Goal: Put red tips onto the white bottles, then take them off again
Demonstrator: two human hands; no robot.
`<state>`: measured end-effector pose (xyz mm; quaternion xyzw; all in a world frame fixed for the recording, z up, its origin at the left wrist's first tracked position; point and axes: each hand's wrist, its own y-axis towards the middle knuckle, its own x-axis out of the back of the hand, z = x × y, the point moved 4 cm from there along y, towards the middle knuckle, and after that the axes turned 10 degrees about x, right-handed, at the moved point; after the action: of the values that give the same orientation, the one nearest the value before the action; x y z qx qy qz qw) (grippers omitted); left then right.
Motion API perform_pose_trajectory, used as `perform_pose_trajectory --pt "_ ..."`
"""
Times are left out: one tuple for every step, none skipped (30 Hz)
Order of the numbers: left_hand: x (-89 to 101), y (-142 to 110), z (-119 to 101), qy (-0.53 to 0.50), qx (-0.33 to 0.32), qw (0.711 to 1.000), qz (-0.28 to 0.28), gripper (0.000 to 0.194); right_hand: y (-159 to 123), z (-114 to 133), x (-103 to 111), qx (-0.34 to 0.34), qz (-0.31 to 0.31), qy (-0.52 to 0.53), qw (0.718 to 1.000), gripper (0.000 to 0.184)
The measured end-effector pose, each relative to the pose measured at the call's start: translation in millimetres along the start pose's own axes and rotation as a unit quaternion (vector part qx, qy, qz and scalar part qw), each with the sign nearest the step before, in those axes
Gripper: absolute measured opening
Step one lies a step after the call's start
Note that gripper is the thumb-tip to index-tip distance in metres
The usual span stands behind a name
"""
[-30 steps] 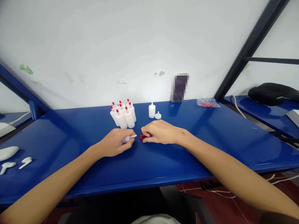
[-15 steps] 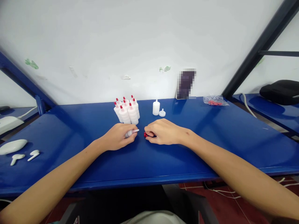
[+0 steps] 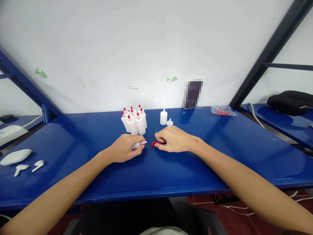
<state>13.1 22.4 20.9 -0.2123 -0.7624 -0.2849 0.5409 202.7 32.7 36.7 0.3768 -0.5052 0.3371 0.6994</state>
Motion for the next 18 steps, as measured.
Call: perform_pose_trajectory --pt "0.9 0 -1 -0.001 -0.001 1.0 -0.001 0.022 0 1 1 0.01 -0.009 0.017 1.0 0.032" --pt "2.0 -1 -2 -0.004 -0.002 1.0 -0.004 0.022 -1 2 3 0.023 -0.023 0.038 0.999 0.031" --pt "3.0 -2 -3 -0.008 -0.005 1.0 -0.006 0.022 -2 3 5 0.038 -0.044 0.062 0.996 0.03" --pt "4.1 -3 -4 -0.013 -0.008 1.0 -0.01 0.022 -3 4 6 0.054 -0.069 0.086 0.992 0.03" --pt "5.2 -3 -5 -0.017 -0.013 1.0 -0.015 0.022 -4 4 8 0.067 -0.099 0.107 0.987 0.031" --pt "6.1 -4 -6 -0.021 -0.018 0.999 -0.021 0.021 -6 3 9 0.075 -0.132 0.122 0.981 0.033" --pt "6.8 -5 -7 -0.023 -0.023 0.999 -0.026 0.021 -9 2 11 0.079 -0.171 0.129 0.974 0.034" --pt "7.1 -5 -8 -0.025 -0.026 0.999 -0.03 0.021 -11 0 12 0.08 -0.212 0.129 0.965 0.035" --pt "7.0 -5 -8 -0.028 -0.03 0.999 -0.03 0.02 -14 -1 13 0.081 -0.25 0.121 0.957 0.036" --pt "6.6 -5 -8 -0.03 -0.033 0.999 -0.029 0.021 -16 -2 14 0.083 -0.28 0.106 0.951 0.036" --pt "6.0 -5 -8 -0.031 -0.036 0.999 -0.026 0.021 -16 -2 14 0.086 -0.297 0.083 0.947 0.036" --pt "5.2 -5 -8 -0.031 -0.036 0.999 -0.022 0.021 -15 -1 13 0.088 -0.293 0.056 0.95 0.035" --pt "4.5 -5 -8 -0.029 -0.036 0.999 -0.019 0.021 -13 1 12 0.089 -0.269 0.029 0.959 0.031" --pt "3.8 -4 -7 -0.028 -0.035 0.999 -0.016 0.022 -10 3 11 0.085 -0.23 0.004 0.97 0.027" --pt "3.3 -4 -7 -0.025 -0.033 0.999 -0.014 0.022 -6 4 9 0.077 -0.184 -0.016 0.98 0.023" --pt "3.0 -4 -6 -0.023 -0.029 0.999 -0.013 0.022 -3 5 7 0.068 -0.137 -0.029 0.988 0.023" --pt "2.8 -4 -5 -0.02 -0.026 0.999 -0.013 0.023 0 5 5 0.058 -0.095 -0.035 0.993 0.026" --pt "2.7 -4 -5 -0.018 -0.022 1.0 -0.012 0.023 2 4 3 0.049 -0.06 -0.036 0.996 0.03"
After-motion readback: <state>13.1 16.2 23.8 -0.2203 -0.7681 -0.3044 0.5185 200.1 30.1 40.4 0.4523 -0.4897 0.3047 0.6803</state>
